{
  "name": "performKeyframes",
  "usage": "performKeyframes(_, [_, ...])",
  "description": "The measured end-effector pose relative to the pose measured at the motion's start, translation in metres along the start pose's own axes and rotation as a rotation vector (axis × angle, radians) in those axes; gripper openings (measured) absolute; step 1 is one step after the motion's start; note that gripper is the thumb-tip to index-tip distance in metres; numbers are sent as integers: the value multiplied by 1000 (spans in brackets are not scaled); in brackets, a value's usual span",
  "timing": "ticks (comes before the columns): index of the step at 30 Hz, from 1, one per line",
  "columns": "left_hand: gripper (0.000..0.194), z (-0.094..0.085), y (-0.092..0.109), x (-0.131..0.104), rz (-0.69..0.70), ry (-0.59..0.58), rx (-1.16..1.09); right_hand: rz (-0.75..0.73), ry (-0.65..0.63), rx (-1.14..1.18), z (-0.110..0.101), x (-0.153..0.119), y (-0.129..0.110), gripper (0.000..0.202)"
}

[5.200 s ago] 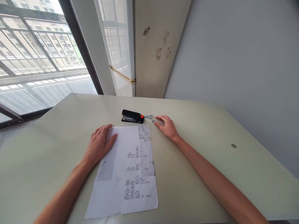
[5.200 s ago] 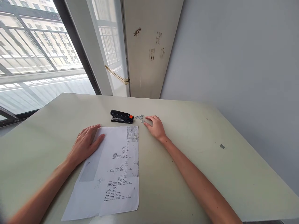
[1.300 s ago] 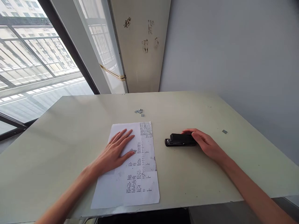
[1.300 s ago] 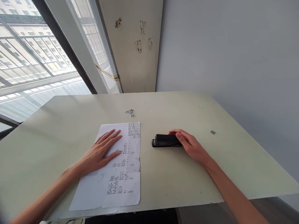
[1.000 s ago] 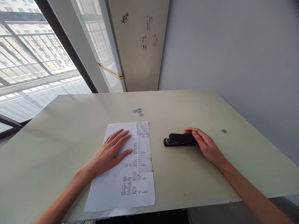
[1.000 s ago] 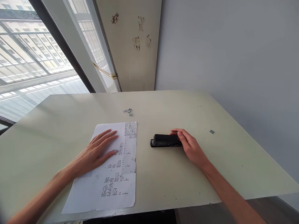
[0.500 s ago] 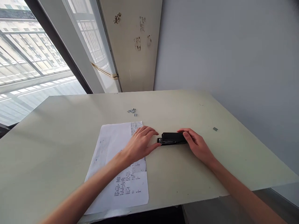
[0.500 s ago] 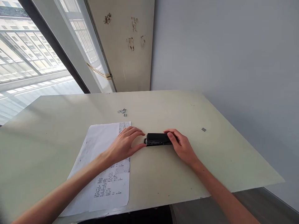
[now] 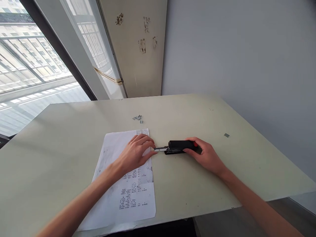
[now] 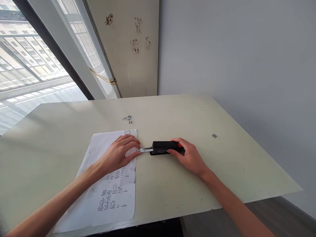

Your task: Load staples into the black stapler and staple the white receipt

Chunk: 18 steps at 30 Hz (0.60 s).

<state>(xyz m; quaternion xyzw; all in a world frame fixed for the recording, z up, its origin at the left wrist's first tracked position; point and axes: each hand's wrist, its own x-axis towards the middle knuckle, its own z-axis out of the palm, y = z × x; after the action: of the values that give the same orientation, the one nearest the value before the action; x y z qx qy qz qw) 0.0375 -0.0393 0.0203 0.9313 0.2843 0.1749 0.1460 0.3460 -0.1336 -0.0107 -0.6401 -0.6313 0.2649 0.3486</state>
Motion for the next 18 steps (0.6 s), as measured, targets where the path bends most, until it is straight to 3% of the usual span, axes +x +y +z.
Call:
performKeyframes(4, [39,-15,-18,1,-57,-14,-33,15,-18,4,0,-1,-3,40])
performKeyframes(6, [43,-17,-34,11,-207,70,-21,10,-18,1,0,-1,-5,39])
performKeyframes(10, [28,-16,-75,41,-525,196,77,1,-3,-11,1,-2,-5,38])
performKeyframes(14, [25,-12,-102,62,-574,214,90,7,-2,-9,3,-2,-3,40])
performKeyframes(18, [19,-8,-109,67,-545,191,90,7,-2,-4,3,-1,-4,41])
